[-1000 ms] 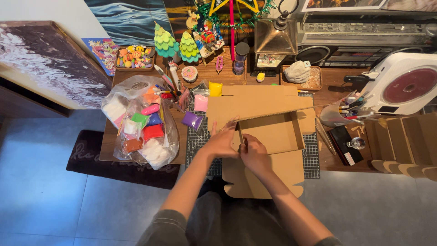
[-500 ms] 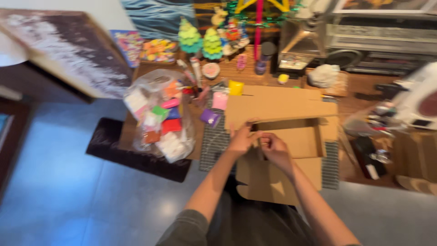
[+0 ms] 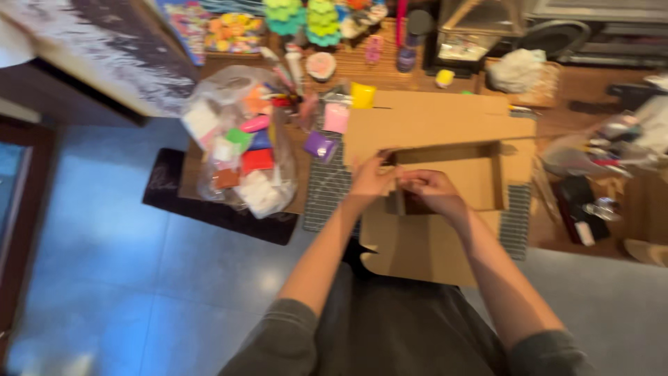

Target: The person unfolds flat cardboard mailer boxes and folds the flaps to assemble them, then presses a hand stamp onto an ink pad and stamps the box flap, setting finished boxes on a stack beside the table.

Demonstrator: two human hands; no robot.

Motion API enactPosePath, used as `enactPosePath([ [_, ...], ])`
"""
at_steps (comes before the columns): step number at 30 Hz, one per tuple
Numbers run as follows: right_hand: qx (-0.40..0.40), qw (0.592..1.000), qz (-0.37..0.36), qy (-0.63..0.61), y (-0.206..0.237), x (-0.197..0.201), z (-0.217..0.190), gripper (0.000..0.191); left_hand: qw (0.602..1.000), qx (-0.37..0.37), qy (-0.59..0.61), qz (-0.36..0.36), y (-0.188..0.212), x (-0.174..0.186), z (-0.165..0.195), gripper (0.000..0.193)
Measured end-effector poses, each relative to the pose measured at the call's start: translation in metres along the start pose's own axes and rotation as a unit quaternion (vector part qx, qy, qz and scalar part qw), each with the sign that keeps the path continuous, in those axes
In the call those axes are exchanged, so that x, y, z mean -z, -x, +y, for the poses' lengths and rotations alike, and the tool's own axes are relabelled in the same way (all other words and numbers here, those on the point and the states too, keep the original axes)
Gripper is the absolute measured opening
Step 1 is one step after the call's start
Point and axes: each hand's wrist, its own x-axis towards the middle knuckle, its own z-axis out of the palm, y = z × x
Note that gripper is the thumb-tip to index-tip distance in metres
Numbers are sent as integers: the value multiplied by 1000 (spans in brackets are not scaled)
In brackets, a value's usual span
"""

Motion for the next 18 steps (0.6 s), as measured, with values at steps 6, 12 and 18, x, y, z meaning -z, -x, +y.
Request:
enactPosePath([
  [6,-1,993,100,68,3,-1,2,19,998,58,0,-7,-2,-7,-9,55],
  [12,38,986,137,90,3,-12,-2,20,999,41,20,-25,2,-10,-23,54],
  [18,50,983,87,156,5,-6,7,26,999,41,-25,-12,8,-19,-26,57],
])
